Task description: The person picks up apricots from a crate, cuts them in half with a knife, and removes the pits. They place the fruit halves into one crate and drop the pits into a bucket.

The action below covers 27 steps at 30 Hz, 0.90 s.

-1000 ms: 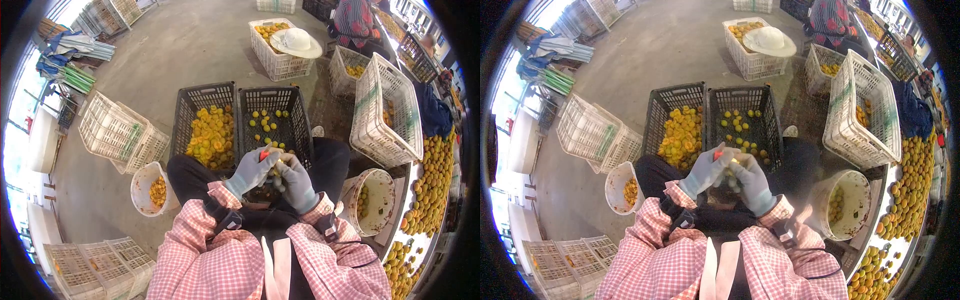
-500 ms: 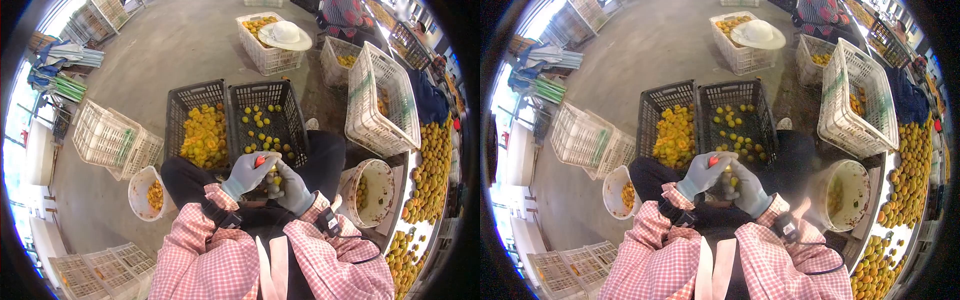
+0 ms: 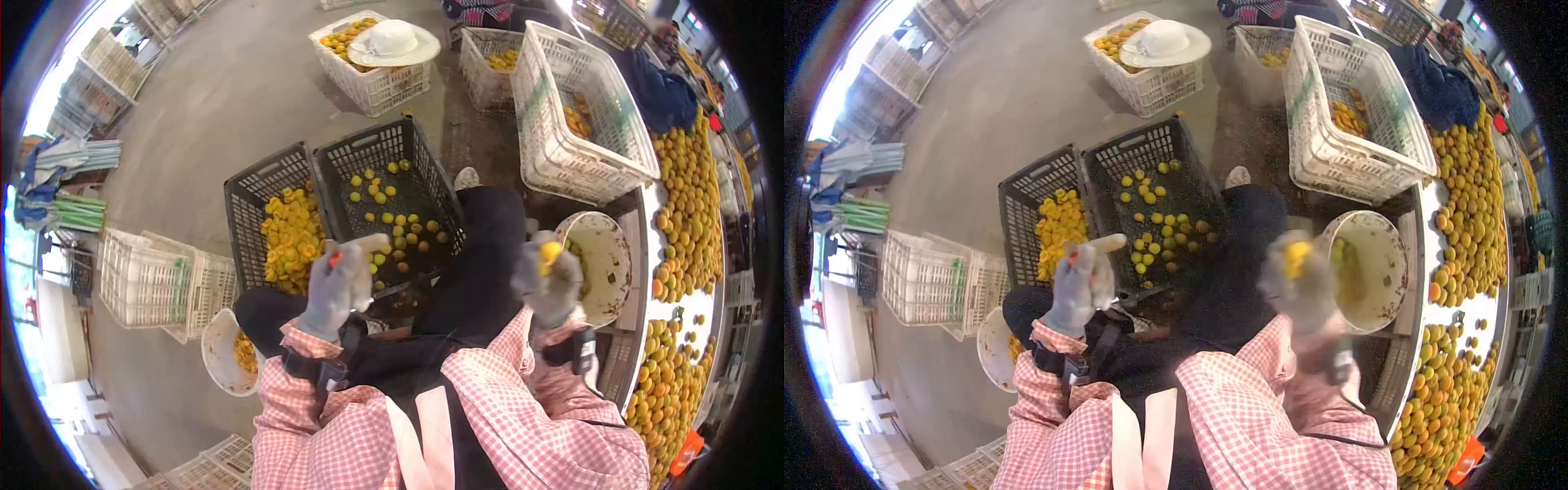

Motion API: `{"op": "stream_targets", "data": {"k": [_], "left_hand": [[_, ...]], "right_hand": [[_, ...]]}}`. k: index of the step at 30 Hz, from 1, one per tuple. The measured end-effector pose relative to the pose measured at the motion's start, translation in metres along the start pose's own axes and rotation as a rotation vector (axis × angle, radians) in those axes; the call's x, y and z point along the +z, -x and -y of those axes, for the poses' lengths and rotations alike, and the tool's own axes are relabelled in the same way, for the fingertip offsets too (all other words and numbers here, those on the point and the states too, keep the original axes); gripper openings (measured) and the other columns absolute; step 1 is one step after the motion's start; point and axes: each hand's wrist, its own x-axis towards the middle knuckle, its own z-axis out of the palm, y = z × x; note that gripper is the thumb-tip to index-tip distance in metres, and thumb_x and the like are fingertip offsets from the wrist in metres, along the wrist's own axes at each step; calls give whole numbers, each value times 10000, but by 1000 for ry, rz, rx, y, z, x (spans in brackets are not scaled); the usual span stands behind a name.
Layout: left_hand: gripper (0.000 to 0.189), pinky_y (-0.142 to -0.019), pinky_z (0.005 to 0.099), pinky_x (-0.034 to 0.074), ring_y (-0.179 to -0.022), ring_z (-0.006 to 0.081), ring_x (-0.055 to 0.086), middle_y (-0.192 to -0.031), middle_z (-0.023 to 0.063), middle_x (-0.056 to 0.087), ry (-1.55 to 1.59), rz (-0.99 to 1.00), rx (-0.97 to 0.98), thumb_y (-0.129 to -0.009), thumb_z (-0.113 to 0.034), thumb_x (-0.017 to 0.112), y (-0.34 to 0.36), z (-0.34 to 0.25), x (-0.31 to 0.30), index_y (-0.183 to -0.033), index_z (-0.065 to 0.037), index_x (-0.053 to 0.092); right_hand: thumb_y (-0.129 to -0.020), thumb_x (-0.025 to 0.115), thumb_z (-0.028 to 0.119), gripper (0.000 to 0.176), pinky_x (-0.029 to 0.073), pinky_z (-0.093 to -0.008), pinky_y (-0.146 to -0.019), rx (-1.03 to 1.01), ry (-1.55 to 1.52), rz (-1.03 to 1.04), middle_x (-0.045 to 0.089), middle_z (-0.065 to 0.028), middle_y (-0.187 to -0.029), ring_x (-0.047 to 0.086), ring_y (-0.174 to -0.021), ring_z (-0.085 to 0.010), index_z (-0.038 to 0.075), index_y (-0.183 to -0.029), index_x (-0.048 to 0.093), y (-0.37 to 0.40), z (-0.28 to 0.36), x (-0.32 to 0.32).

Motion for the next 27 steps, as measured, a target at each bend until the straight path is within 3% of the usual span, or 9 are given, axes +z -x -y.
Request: {"op": "stream_targets", "data": {"k": [4,7,9,11,13,15,19,23,27], "left_hand": [[510,-333,226,296,-357,47,319,-499,-75,322,-3,-122,-61,-991,-453,436,2,-11,-15,-1172,-6,603],[540,-348,237,229,-374,46,241,-529,-71,233,37,-216,-75,-972,-507,442,1,-12,-23,-1155,-28,615],[544,-349,236,243,-376,50,262,-528,-69,257,81,-239,-100,-963,-507,464,-3,-11,-29,-1142,-16,614],[549,-350,234,256,-378,53,283,-528,-67,280,123,-274,-121,-954,-508,485,-8,-10,-38,-1129,-4,613],[561,-366,230,248,-395,48,265,-533,-69,261,124,-316,-155,-945,-521,493,-15,-6,-46,-1126,-3,607],[561,-375,225,247,-401,45,263,-538,-71,258,154,-322,-197,-944,-522,495,-23,-4,-55,-1131,-3,601],[558,-400,211,229,-422,37,260,-558,-73,249,295,-336,-301,-942,-525,499,-49,10,-83,-1154,-15,573],[548,-409,210,209,-436,33,252,-574,-76,250,409,-381,-347,-943,-525,495,-77,18,-111,-1182,-34,544],[531,-400,210,213,-428,36,249,-575,-74,259,404,-435,-330,-956,-505,481,-90,9,-135,-1200,-37,545]], "right_hand": [[-914,549,270,289,405,-248,-556,-194,111,-472,566,-16,-803,495,-586,-84,79,-1131,556,56,64,-74],[-929,543,282,361,466,-324,-761,-133,175,-866,561,-77,-1039,562,-830,-187,69,-1218,513,102,95,-196],[-938,530,287,410,445,-353,-862,-38,506,-993,513,-103,-1179,537,-976,-227,64,-1277,473,141,111,-310],[-947,517,292,461,424,-382,-963,-36,1286,-707,465,-130,-1320,513,-1121,-267,60,-1336,433,182,137,-458],[-963,489,262,434,434,-361,-967,-358,585,-1020,490,-133,-1308,524,-1126,-258,53,-1340,437,120,125,-333],[-978,460,232,410,443,-340,-971,-470,492,-831,514,-136,-1297,535,-1130,-250,47,-1343,442,57,117,-237],[-972,483,228,365,499,-298,-852,-174,527,-597,619,-137,-1145,617,-977,-215,29,-1277,501,-88,56,-38],[-936,552,240,333,508,-298,-764,548,582,-266,651,-114,-1027,638,-872,-187,32,-1195,538,-186,-51,-50],[-887,586,281,360,468,-337,-921,885,1410,206,646,-140,-1138,620,-1024,-284,93,-1194,606,-232,-208,-150]]}}
